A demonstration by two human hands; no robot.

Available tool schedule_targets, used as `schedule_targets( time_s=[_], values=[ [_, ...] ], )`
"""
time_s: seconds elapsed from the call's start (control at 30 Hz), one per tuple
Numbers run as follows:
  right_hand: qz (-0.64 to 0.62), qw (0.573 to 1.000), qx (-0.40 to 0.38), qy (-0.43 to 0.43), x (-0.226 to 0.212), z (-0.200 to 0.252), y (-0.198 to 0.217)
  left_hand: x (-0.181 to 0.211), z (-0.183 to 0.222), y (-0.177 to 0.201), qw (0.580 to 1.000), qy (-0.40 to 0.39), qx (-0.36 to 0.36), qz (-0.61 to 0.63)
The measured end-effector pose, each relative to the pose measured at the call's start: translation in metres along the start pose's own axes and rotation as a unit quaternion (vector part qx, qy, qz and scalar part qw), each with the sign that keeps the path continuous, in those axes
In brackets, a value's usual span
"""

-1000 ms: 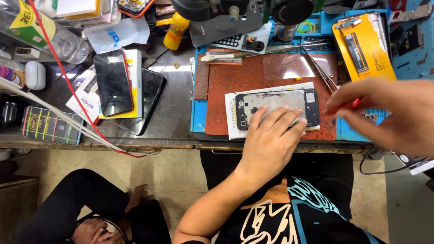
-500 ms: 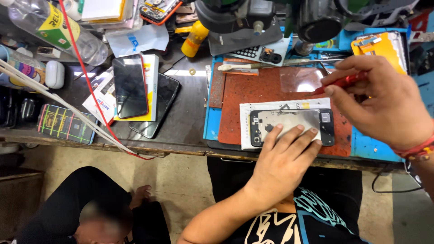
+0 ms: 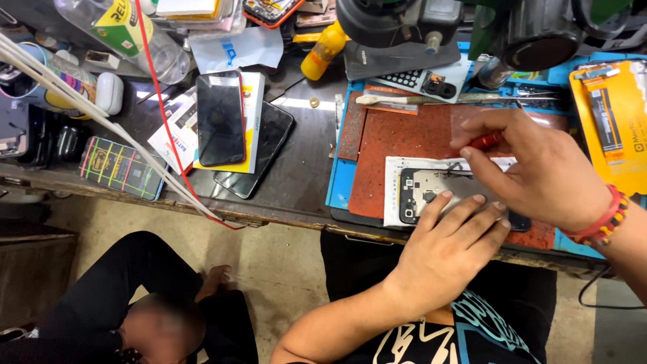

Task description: The person uses a screwdriver to remove screws from the internal frame of a mobile phone, uses a pry tool to separate components, and then wipes the internal surface.

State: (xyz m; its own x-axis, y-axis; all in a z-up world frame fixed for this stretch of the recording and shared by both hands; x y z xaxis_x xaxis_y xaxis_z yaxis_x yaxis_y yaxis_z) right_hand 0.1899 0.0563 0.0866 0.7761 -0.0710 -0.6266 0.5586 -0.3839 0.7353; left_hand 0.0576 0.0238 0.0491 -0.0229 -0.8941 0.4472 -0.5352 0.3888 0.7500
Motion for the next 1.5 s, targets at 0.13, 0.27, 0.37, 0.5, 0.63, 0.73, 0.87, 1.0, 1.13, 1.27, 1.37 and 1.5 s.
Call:
schedule_targets(
  time_s=[0.13,0.27,0.37,0.5,0.63,0.73,0.87,1.0,1.13,1.27,1.37,1.5],
  values=[
    [0.027,0.999,-0.037,0.009,-0.005,0.005,-0.002,0.001,0.001,-0.001,1.000,-0.008,0.000,0.010],
    [0.007,0.999,0.044,0.030,-0.009,0.014,0.019,-0.001,0.004,-0.002,1.000,-0.014,0.001,0.014],
    [-0.079,0.993,0.093,-0.008,-0.001,0.018,0.037,-0.002,0.003,-0.005,1.000,-0.014,-0.001,0.017],
    [0.011,0.998,0.057,-0.028,0.008,0.004,0.013,-0.002,0.002,-0.005,1.000,-0.016,0.002,0.016],
    [-0.107,0.993,0.031,0.027,0.002,-0.015,-0.020,-0.001,0.003,-0.004,1.000,-0.020,-0.002,0.000],
    [-0.099,0.995,0.025,0.024,0.002,-0.021,-0.030,-0.001,0.004,-0.002,1.000,-0.025,-0.002,0.000],
    [-0.048,0.998,0.028,0.030,0.002,-0.027,-0.032,-0.001,0.004,0.000,1.000,-0.028,0.002,-0.001],
    [-0.062,0.998,0.027,0.009,0.011,-0.027,-0.033,-0.001,0.005,0.003,0.999,-0.031,0.009,0.014],
    [-0.106,0.992,0.048,0.045,0.007,-0.020,-0.022,-0.003,0.006,0.013,0.994,-0.033,0.030,0.095],
    [-0.189,0.979,0.069,0.038,0.001,0.000,0.001,-0.017,0.008,0.034,0.989,-0.005,0.082,0.123],
    [-0.188,0.978,0.082,0.034,-0.008,0.022,0.022,-0.039,0.009,0.050,0.977,0.074,0.150,0.133],
    [-0.169,0.980,0.095,-0.045,-0.004,0.050,0.038,-0.055,0.014,0.070,0.945,0.139,0.265,0.132]
  ],
)
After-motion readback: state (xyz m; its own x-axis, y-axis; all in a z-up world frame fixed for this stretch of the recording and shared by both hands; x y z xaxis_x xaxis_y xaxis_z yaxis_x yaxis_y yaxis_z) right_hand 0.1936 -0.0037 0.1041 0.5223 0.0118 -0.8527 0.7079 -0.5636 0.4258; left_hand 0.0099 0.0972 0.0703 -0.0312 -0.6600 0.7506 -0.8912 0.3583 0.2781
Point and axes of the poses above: each hand's wrist, its own z-axis away from the middle knuckle, its own y-axis out of the back of the hand, x = y × z, the point moved 10 cm from there along -z, towards the middle knuckle, and after that the axes turned 1 degree about z, right-handed, at the moved point
